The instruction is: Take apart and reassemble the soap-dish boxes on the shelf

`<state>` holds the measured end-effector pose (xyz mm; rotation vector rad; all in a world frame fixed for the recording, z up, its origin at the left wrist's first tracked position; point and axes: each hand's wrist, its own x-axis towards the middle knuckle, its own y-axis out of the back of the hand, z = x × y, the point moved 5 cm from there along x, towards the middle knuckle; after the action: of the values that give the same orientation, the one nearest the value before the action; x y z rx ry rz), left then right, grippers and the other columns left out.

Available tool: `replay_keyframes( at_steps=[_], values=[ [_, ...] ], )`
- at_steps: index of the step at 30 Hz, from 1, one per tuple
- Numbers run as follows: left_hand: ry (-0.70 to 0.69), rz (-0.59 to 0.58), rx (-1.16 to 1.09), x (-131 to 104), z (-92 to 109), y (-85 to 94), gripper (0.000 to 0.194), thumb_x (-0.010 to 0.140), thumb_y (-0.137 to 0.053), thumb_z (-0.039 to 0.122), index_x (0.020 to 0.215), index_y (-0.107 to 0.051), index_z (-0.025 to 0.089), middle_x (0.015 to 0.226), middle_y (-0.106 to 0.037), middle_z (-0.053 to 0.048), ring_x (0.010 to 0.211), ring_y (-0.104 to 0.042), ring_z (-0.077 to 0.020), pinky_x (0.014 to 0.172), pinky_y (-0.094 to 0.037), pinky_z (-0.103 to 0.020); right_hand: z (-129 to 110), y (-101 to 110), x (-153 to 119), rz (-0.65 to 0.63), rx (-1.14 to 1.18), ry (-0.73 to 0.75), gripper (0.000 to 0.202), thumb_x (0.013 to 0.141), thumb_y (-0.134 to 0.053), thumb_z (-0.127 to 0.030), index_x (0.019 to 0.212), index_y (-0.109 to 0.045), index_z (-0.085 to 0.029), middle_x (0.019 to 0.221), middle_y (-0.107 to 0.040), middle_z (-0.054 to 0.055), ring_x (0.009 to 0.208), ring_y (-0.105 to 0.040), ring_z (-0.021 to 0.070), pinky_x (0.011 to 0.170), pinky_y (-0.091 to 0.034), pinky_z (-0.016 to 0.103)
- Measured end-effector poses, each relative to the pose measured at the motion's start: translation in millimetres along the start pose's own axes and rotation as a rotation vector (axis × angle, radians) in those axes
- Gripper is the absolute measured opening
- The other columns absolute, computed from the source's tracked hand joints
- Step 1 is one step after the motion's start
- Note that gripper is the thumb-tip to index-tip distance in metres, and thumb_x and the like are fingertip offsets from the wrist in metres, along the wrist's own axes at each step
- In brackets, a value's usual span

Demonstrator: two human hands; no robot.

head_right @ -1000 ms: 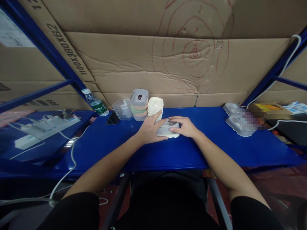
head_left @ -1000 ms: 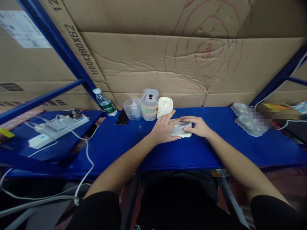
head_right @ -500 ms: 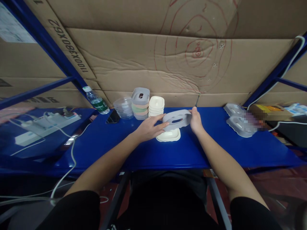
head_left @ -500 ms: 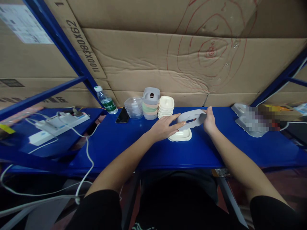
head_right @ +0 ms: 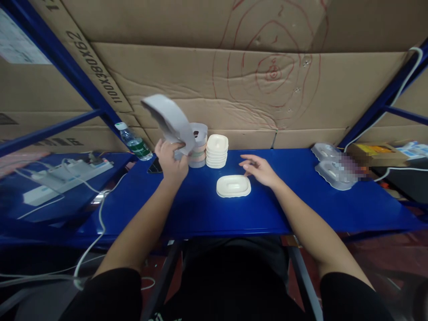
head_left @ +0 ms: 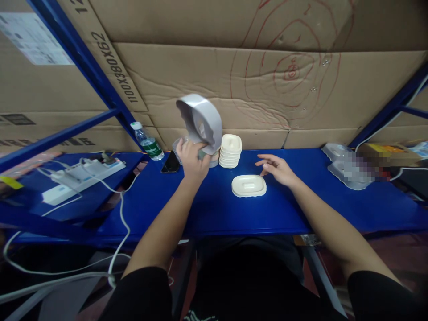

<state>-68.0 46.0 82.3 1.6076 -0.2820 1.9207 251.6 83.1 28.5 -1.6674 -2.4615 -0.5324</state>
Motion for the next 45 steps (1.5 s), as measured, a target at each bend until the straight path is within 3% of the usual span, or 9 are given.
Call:
replay_keyframes(
  at_steps=[6, 12, 21, 26, 31, 33, 37, 41, 45],
  values=[
    [0.196, -0.021, 0.089, -2.6, -15.1, -8.1, 0.025, 0.091, -0.066, 0.049, 0.097, -0.065, 0.025, 0.102, -0.07, -0.005, 0.114, -0.064, -0.0275, 0.123, -0.023, -0.055, 10.4, -8.5, 0.0, -0.082, -0.29, 0.057, 0.054, 0.083, -0.078, -0.052, 0.13, -0.071, -0.025, 0.114, -0.078, 0.01, 0.071, -0.069, 0.0177, 0.071, -0.062, 0.039],
    [0.311, -0.071, 0.173, 4.4, -24.1, -17.1, 0.025, 0.093, -0.067, 0.045, 0.106, -0.065, 0.024, 0.126, -0.069, -0.009, 0.129, -0.059, -0.0271, 0.123, -0.026, -0.05, 17.0, -10.6, 1.0, -0.142, -0.365, 0.027, 0.055, 0.085, -0.076, -0.05, 0.133, -0.07, -0.025, 0.115, -0.078, 0.01, 0.073, -0.071, 0.0193, 0.071, -0.063, 0.039],
    [0.323, -0.149, 0.182, 12.8, -26.7, -36.0, 0.061, 0.089, -0.07, 0.049, 0.142, -0.057, 0.023, 0.152, -0.053, -0.018, 0.146, -0.046, -0.0337, 0.123, -0.024, -0.056, 11.4, -12.0, -1.0, -0.178, -0.4, 0.109, 0.055, 0.087, -0.075, -0.05, 0.137, -0.068, -0.028, 0.123, -0.076, 0.009, 0.107, -0.073, 0.0274, 0.102, -0.057, 0.052],
    [0.29, -0.22, 0.208, 9.4, -24.5, -42.5, 0.066, 0.09, -0.067, 0.052, 0.148, -0.054, 0.022, 0.156, -0.049, -0.019, 0.148, -0.044, -0.0351, 0.123, -0.023, -0.057, 12.5, -10.6, -7.0, -0.424, -0.525, 0.09, 0.071, 0.081, -0.081, -0.055, 0.145, -0.063, -0.03, 0.144, -0.065, 0.01, 0.131, -0.062, 0.0323, 0.115, -0.046, 0.055],
    [0.25, -0.246, 0.216, 7.8, -26.1, -45.7, 0.071, 0.092, -0.063, 0.053, 0.153, -0.049, 0.021, 0.16, -0.044, -0.021, 0.15, -0.04, -0.0352, 0.122, -0.025, -0.057, 21.7, -5.4, -15.7, -0.651, -0.685, -0.03, 0.096, 0.061, -0.094, -0.056, 0.148, -0.059, -0.037, 0.161, -0.05, 0.007, 0.153, -0.035, 0.0428, 0.126, -0.019, 0.067],
    [0.237, -0.248, 0.216, 6.7, -26.7, -45.3, 0.075, 0.092, -0.062, 0.054, 0.156, -0.045, 0.019, 0.161, -0.042, -0.022, 0.152, -0.038, -0.0352, 0.122, -0.026, -0.057, 22.9, -4.3, -15.2, -0.653, -0.722, -0.041, 0.09, 0.064, -0.093, -0.055, 0.146, -0.062, -0.036, 0.16, -0.051, 0.008, 0.154, -0.033, 0.0434, 0.125, -0.016, 0.07],
    [0.233, -0.253, 0.208, 0.5, -25.7, -40.2, 0.083, 0.092, -0.059, 0.058, 0.16, -0.037, 0.017, 0.163, -0.039, -0.023, 0.153, -0.036, -0.0361, 0.121, -0.027, -0.057, 19.3, -5.5, -9.8, -0.576, -0.641, 0.015, 0.065, 0.069, -0.09, -0.053, 0.128, -0.074, -0.031, 0.147, -0.063, 0.008, 0.139, -0.054, 0.0366, 0.12, -0.035, 0.058],
    [0.191, -0.264, 0.178, -9.0, -20.9, -32.6, 0.084, 0.092, -0.057, 0.061, 0.159, -0.037, 0.015, 0.162, -0.04, -0.023, 0.152, -0.036, -0.0367, 0.122, -0.027, -0.056, 11.7, 1.0, -5.1, -0.432, -0.536, 0.065, 0.043, 0.07, -0.088, -0.056, 0.101, -0.079, -0.028, 0.13, -0.068, 0.007, 0.122, -0.064, 0.0307, 0.112, -0.045, 0.052],
    [0.165, -0.247, 0.171, -13.4, -18.2, -27.7, 0.082, 0.092, -0.057, 0.063, 0.155, -0.041, 0.013, 0.16, -0.042, -0.025, 0.15, -0.038, -0.0371, 0.121, -0.028, -0.055, 1.0, 19.5, -2.4, -0.234, -0.466, 0.148, 0.036, 0.073, -0.087, -0.055, 0.087, -0.074, -0.025, 0.134, -0.063, 0.009, 0.125, -0.062, 0.0305, 0.111, -0.044, 0.053]
  ],
)
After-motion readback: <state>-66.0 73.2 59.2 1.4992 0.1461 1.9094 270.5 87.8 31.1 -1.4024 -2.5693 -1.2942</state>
